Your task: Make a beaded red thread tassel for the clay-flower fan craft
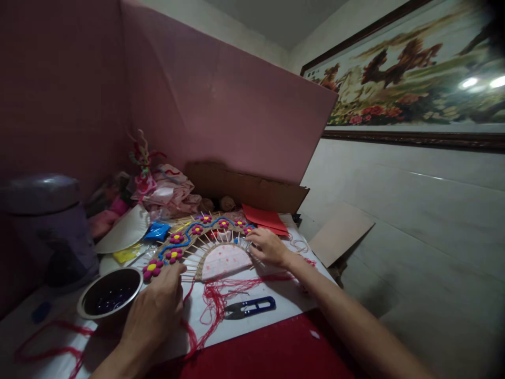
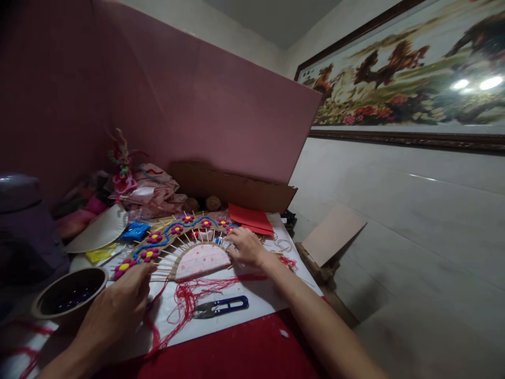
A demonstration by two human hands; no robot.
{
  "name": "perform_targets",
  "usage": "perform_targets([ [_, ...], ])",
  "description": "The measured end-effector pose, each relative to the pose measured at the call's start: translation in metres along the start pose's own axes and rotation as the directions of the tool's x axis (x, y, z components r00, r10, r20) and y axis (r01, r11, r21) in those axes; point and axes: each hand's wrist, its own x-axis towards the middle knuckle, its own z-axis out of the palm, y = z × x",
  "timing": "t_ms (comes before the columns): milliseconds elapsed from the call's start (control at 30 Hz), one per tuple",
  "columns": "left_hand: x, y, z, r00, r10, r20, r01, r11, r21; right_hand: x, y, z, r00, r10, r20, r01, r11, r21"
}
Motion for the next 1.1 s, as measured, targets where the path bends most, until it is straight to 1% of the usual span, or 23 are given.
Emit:
perform_targets([
  [67,0.001,0.0,0.002,1.0,0.008,-0.019,-0.008,1.0,-0.008,-0.006,-0.019,-0.003,0.992,-0.125,0.021,0.123,0.99,0.072],
  [100,0.001,0.001,0.002,1.0,0.016,-0.019,-0.016,1.0,-0.003,-0.008,-0.026,-0.004,0.988,-0.149,0.032,0.145,0.985,0.097],
  [133,0.001,0.002,0.001,1.0,0.024,-0.016,-0.024,1.0,0.005,-0.01,-0.032,-0.004,0.988,-0.149,0.048,0.144,0.984,0.108],
  [267,-0.001,0.006,-0.003,0.998,0.057,-0.021,-0.056,0.998,0.039,-0.007,-0.044,-0.003,0.991,-0.057,0.12,0.046,0.995,0.092],
  [467,-0.003,0.01,0.003,0.991,0.126,-0.044,-0.123,0.991,0.059,0.005,-0.044,-0.005,0.984,-0.064,0.169,0.051,0.996,0.076],
  [533,-0.004,0.011,0.006,0.981,0.18,-0.077,-0.177,0.983,0.039,0.008,-0.041,-0.009,0.983,-0.07,0.168,0.058,0.996,0.075],
  [600,-0.005,0.011,0.008,0.951,0.274,-0.146,-0.279,0.96,-0.01,0.011,-0.038,-0.014,0.984,-0.08,0.157,0.065,0.993,0.095],
  [667,-0.005,0.01,0.009,0.897,0.367,-0.245,-0.394,0.917,-0.066,0.013,-0.036,-0.02,0.985,-0.086,0.152,0.068,0.991,0.118],
  [733,-0.005,0.01,0.01,0.839,0.435,-0.327,-0.488,0.867,-0.099,0.013,-0.036,-0.024,0.985,-0.094,0.146,0.077,0.989,0.123],
  [767,-0.005,0.01,0.01,0.816,0.46,-0.349,-0.522,0.846,-0.105,0.012,-0.036,-0.024,0.985,-0.106,0.138,0.09,0.989,0.118],
  [833,-0.006,0.01,0.011,0.783,0.498,-0.372,-0.568,0.816,-0.104,0.01,-0.037,-0.023,0.985,-0.133,0.107,0.123,0.988,0.099],
  [933,-0.006,0.011,0.012,0.76,0.521,-0.388,-0.599,0.794,-0.106,0.008,-0.039,-0.019,0.986,-0.159,0.042,0.157,0.986,0.061],
  [1100,-0.008,0.012,0.012,0.748,0.527,-0.403,-0.61,0.785,-0.107,0.004,-0.042,-0.024,0.992,-0.111,-0.066,0.105,0.99,-0.097],
])
